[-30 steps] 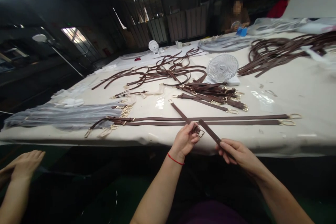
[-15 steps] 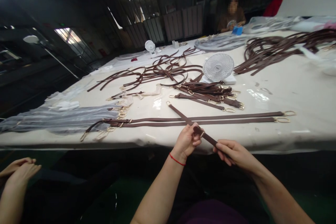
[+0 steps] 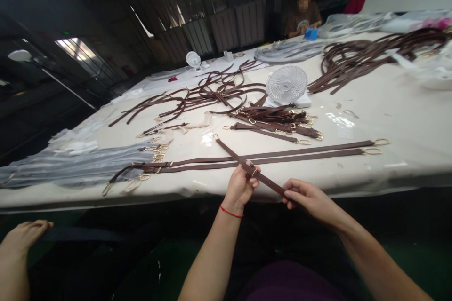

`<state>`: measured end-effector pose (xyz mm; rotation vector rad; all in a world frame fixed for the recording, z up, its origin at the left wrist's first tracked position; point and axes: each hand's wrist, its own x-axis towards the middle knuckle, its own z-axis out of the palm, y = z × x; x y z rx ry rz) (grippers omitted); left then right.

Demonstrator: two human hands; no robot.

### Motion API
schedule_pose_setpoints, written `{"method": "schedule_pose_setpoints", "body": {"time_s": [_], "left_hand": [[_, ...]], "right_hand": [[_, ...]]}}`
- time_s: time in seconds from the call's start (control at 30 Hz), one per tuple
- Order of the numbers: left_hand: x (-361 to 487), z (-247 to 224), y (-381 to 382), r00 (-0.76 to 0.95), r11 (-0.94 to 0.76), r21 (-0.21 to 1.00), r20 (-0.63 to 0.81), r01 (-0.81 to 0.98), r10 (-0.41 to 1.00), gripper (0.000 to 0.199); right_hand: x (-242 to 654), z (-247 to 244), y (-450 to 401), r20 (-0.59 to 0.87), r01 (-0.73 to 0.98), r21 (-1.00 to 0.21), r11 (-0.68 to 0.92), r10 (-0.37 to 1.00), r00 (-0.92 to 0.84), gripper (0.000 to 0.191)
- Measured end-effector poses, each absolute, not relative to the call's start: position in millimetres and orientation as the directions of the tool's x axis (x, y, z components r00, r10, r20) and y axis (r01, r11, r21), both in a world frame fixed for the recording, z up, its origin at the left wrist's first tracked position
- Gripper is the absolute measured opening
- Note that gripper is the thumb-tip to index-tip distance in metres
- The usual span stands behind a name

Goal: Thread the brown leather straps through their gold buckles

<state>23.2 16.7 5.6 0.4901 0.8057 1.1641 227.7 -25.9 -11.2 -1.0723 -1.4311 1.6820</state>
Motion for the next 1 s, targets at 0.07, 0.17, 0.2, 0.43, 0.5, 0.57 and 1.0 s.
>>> {"method": "schedule_pose_setpoints", "body": {"time_s": [0.07,0.17,0.2,0.43,0.5,0.57,1.0], "left_hand": [[26,3,17,0.153,0.322,0.727,-0.291,-0.606,0.944,0.033],[43,-3,10,0.179,0.316,0.778,-0.260,-0.543,0.949,0.034],[49,-4,6,0.209,0.326,0.791,-0.252,-0.519,0.945,0.034],[39,4,12,0.165,0.325,0.731,-0.285,-0.600,0.944,0.033],[31,5,16,0.085,0.282,0.744,-0.293,-0.605,0.953,0.034],[31,3,16,0.046,0.249,0.777,-0.274,-0.577,0.961,0.034],[46,0,2,0.307,0.384,0.705,-0.242,-0.597,0.921,0.030]], "right_hand": [[227,-17,-26,-0.154,0.007,-0.986,-0.164,0.909,-0.387,0.029],[214,-15,-21,-0.101,-0.084,-0.988,-0.132,0.948,-0.301,0.030],[208,-12,-18,-0.086,-0.124,-0.984,-0.127,0.951,-0.296,0.032],[212,-6,-16,-0.021,0.128,-0.991,0.033,0.914,-0.405,0.023],[219,-9,-18,-0.045,0.237,-0.969,0.065,0.901,-0.431,0.028],[221,-11,-18,-0.075,0.255,-0.966,0.036,0.909,-0.411,0.032],[216,-9,-17,-0.096,0.186,-0.982,-0.035,0.939,-0.331,0.030]]}}
